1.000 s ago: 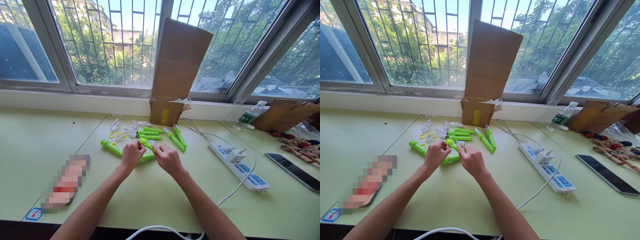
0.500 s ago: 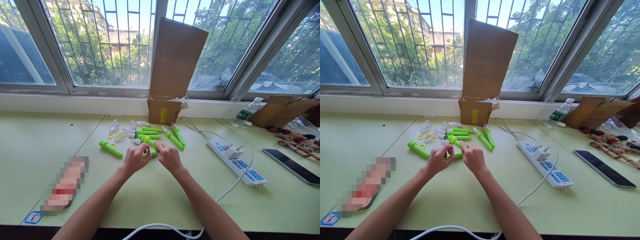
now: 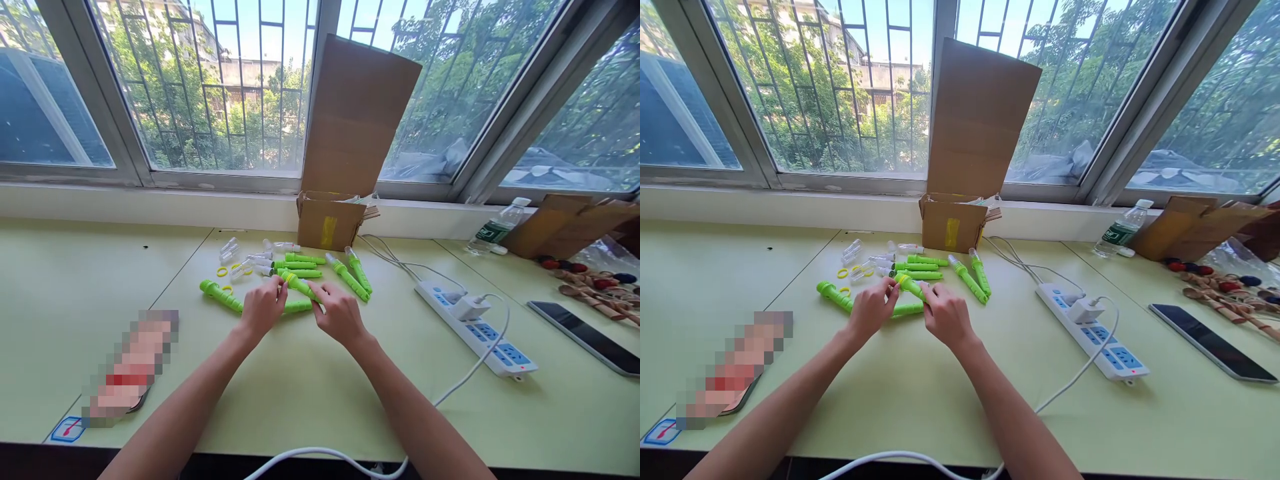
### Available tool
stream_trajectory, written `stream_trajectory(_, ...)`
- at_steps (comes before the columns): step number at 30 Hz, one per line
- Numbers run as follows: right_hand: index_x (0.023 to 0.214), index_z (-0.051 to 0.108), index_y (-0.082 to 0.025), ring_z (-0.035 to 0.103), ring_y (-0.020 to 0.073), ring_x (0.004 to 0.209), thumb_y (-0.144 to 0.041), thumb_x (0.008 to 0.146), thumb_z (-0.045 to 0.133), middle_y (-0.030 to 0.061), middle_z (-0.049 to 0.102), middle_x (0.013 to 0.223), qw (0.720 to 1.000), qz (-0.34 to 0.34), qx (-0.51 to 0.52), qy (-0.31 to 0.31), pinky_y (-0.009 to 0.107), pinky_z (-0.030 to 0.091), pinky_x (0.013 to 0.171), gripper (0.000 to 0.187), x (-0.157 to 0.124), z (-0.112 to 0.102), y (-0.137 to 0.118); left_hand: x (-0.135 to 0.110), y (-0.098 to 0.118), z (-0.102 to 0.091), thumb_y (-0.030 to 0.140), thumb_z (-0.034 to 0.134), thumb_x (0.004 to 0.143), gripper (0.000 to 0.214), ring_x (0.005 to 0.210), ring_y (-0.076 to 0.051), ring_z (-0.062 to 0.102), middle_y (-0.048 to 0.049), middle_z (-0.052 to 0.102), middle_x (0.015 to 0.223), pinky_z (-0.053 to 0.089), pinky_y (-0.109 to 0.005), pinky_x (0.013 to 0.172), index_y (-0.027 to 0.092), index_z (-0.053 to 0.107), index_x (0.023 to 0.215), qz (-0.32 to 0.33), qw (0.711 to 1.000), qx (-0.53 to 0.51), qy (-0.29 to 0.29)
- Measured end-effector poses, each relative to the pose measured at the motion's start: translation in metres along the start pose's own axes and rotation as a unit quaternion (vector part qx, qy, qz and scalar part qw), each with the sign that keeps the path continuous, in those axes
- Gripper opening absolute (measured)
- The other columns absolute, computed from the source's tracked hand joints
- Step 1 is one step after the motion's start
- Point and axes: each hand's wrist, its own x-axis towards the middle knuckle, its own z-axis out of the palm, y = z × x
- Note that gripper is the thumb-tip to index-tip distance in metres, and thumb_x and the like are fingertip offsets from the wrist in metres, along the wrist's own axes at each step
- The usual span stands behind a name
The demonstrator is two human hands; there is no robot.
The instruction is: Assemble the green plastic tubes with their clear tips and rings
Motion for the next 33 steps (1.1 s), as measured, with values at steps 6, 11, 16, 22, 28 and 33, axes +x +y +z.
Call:
stream_trajectory(6,0.125,0.056,-0.024,0.054,0.0145,0.075,-0.020,0.083,0.046,0.0042,0.062,0.090,1.000,-0.001,0.014,0.025,0.024,0.033,0.057,0.044,-0.0016,0.0014,0.0046,0.0011,-0.0035,-0.0002,0.028,0.042,0.090,0.016,0.060,-0.016,0.061,-0.0030,0.067,0.074,0.030,-0.024,0.051,0.019,0.054,0.083,0.035,0.999,0.024,-0.024)
stream_trajectory(11,0.123,0.058,-0.024,0.053,0.0133,0.071,-0.018,0.082,0.046,0.0044,0.062,0.090,0.999,0.000,0.027,0.043,0.023,0.034,0.058,0.043,-0.0018,0.0014,0.0063,0.0014,-0.0055,-0.0007,0.028,0.038,0.092,0.020,0.062,-0.015,0.061,-0.0028,0.066,0.072,0.030,-0.023,0.052,0.019,0.056,0.086,0.045,0.999,0.023,-0.020)
stream_trajectory(16,0.123,0.059,-0.023,0.053,0.0130,0.071,-0.017,0.082,0.046,0.0046,0.062,0.089,0.998,-0.005,0.038,0.059,0.022,0.037,0.061,0.043,-0.0022,0.0029,0.0072,0.0000,-0.0040,0.0007,0.028,0.035,0.094,0.024,0.060,-0.014,0.060,-0.0028,0.066,0.071,0.032,-0.023,0.052,0.018,0.056,0.089,0.049,0.999,0.020,-0.008)
stream_trajectory(22,0.122,0.059,-0.022,0.054,0.0122,0.071,-0.016,0.084,0.045,0.0041,0.062,0.087,0.995,-0.014,0.053,0.082,0.022,0.037,0.062,0.042,-0.0027,0.0043,0.0068,-0.0019,-0.0027,0.0042,0.029,0.035,0.094,0.024,0.057,-0.015,0.059,-0.0028,0.065,0.067,0.028,-0.024,0.050,0.018,0.056,0.089,0.045,0.999,0.020,0.016)
stream_trajectory(28,0.123,0.059,-0.023,0.054,0.0117,0.070,-0.016,0.085,0.045,0.0041,0.062,0.088,0.995,-0.018,0.054,0.082,0.021,0.037,0.060,0.041,-0.0023,0.0047,0.0071,-0.0019,-0.0028,0.0026,0.032,0.036,0.093,0.024,0.055,-0.014,0.057,-0.0018,0.064,0.067,0.027,-0.023,0.049,0.019,0.055,0.087,0.039,0.999,0.005,0.018)
stream_trajectory(33,0.123,0.059,-0.022,0.053,0.0116,0.069,-0.016,0.084,0.046,0.0042,0.063,0.087,0.994,-0.024,0.057,0.091,0.022,0.037,0.060,0.041,-0.0027,0.0048,0.0077,-0.0015,-0.0034,0.0016,0.033,0.035,0.094,0.027,0.054,-0.012,0.056,-0.0015,0.064,0.066,0.029,-0.023,0.051,0.018,0.055,0.084,0.044,0.999,-0.005,0.015)
